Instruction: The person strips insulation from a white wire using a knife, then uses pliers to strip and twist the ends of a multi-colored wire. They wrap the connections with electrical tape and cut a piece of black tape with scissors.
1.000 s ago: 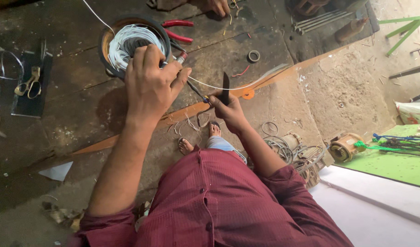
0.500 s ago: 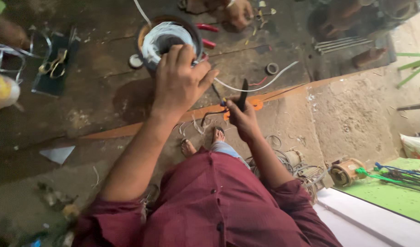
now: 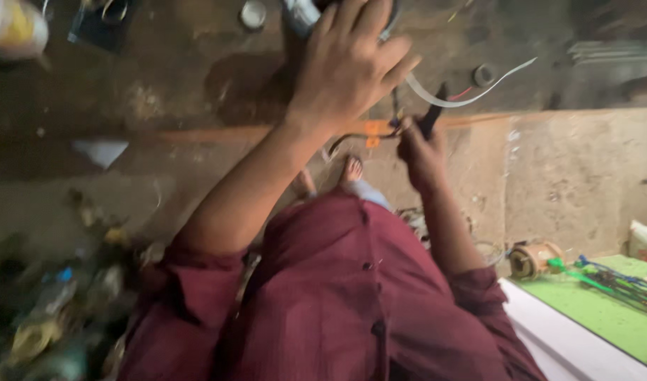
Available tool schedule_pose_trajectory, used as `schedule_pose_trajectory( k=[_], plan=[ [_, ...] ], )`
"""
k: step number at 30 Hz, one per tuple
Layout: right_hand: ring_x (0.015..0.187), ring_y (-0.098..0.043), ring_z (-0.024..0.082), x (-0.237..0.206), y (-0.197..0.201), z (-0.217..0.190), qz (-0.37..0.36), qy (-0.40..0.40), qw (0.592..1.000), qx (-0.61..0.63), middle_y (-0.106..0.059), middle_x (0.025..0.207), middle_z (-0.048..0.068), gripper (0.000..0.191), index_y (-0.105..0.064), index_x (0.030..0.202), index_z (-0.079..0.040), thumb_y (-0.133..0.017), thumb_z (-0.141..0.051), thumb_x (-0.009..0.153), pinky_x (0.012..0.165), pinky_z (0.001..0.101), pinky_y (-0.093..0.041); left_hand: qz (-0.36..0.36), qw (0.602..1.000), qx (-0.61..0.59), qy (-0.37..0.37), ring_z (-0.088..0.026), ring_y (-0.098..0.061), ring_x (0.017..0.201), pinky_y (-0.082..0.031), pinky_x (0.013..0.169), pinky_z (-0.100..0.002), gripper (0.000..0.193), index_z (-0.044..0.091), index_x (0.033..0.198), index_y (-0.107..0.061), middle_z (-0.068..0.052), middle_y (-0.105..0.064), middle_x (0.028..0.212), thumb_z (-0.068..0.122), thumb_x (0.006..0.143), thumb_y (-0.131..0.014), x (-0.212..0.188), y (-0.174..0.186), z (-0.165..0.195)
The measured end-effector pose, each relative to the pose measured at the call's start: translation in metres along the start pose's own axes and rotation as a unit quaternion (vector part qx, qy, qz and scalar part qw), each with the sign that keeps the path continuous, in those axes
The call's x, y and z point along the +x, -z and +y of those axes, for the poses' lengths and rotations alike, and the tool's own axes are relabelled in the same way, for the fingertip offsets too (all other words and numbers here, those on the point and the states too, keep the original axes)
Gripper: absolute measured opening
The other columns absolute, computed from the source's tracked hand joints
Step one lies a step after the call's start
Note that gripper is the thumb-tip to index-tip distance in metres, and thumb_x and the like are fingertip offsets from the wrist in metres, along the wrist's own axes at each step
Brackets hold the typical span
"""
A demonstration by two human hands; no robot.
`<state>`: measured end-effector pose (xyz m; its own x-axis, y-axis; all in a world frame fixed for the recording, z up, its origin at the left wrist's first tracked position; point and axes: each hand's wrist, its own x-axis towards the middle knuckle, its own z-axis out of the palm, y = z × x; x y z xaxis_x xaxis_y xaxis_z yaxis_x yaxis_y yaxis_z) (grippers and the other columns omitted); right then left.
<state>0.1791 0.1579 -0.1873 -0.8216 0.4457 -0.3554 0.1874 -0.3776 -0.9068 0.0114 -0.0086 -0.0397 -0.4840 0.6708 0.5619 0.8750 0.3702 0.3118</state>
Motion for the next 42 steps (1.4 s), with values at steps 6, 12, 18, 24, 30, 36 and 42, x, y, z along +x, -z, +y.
schedule_pose_trajectory(
  k=[6,12,18,24,30,36,42],
  plan=[
    [0.056,-0.041,0.005,-0.002,0.012,0.002,-0.018,-0.002,1.000,0.005,-0.052,0.076,-0.006,0.024,-0.064,0.105,-0.004,-0.072,-0.027,0.100,0.049,0.0227,-0.030,0.027,0.999,0.018,0.004,-0.033,-0.053,0.120,-0.045,0.098,-0.051,0.032,0.012,0.110,-0.073,-0.015,-0.058,0.128,0.043,0.105,-0.071,-0.006,-0.018,0.005],
    [0.056,-0.043,0.005,0.008,0.008,-0.015,0.008,-0.008,0.999,-0.032,-0.048,0.070,-0.006,0.021,-0.063,0.103,-0.003,-0.070,-0.023,0.099,0.049,0.0228,-0.034,0.059,0.998,0.022,-0.011,-0.036,-0.052,0.124,-0.046,0.098,-0.050,0.032,0.011,0.098,-0.074,-0.018,-0.059,0.130,0.042,0.097,-0.070,0.009,-0.008,0.015],
    [0.052,-0.037,0.005,0.007,-0.002,-0.029,-0.017,0.003,1.000,-0.021,-0.047,0.067,-0.006,0.023,-0.068,0.106,-0.001,-0.069,-0.023,0.097,0.046,0.0237,-0.027,0.088,0.995,0.025,-0.027,-0.028,-0.058,0.107,-0.049,0.086,-0.043,0.025,0.013,0.094,-0.074,-0.009,-0.060,0.104,0.038,0.092,-0.074,0.023,0.005,0.021],
    [0.051,-0.038,0.005,0.011,0.003,-0.025,-0.006,0.006,1.000,0.006,-0.046,0.066,-0.006,0.022,-0.066,0.107,-0.004,-0.070,-0.022,0.096,0.045,0.0237,-0.027,0.082,0.996,0.016,-0.037,-0.028,-0.058,0.103,-0.049,0.083,-0.043,0.023,0.014,0.087,-0.071,-0.009,-0.058,0.101,0.035,0.094,-0.072,0.021,0.008,0.018],
    [0.054,-0.040,0.005,0.009,0.017,-0.021,-0.009,0.017,0.999,0.044,-0.054,0.074,-0.003,0.023,-0.066,0.110,-0.001,-0.070,-0.021,0.099,0.047,0.0229,-0.029,0.096,0.994,0.030,-0.050,-0.028,-0.058,0.102,-0.048,0.081,-0.043,0.022,0.014,0.087,-0.071,-0.008,-0.057,0.098,0.035,0.095,-0.070,0.020,0.009,0.022],
    [0.054,-0.041,0.004,0.004,0.022,-0.022,0.004,0.009,0.998,0.055,-0.064,0.085,-0.001,0.021,-0.065,0.112,-0.004,-0.069,-0.019,0.097,0.047,0.0220,-0.030,0.087,0.995,0.023,-0.043,-0.028,-0.058,0.101,-0.049,0.081,-0.043,0.024,0.013,0.086,-0.070,-0.008,-0.056,0.097,0.035,0.096,-0.071,0.017,0.009,0.026],
    [0.055,-0.042,0.004,0.005,0.025,-0.019,0.006,0.008,0.999,0.053,-0.062,0.082,-0.001,0.019,-0.065,0.112,-0.005,-0.069,-0.018,0.098,0.047,0.0223,-0.032,0.106,0.993,0.019,-0.040,-0.028,-0.058,0.101,-0.049,0.081,-0.042,0.022,0.013,0.087,-0.071,-0.009,-0.058,0.099,0.034,0.094,-0.071,0.016,0.007,0.028]
  ],
)
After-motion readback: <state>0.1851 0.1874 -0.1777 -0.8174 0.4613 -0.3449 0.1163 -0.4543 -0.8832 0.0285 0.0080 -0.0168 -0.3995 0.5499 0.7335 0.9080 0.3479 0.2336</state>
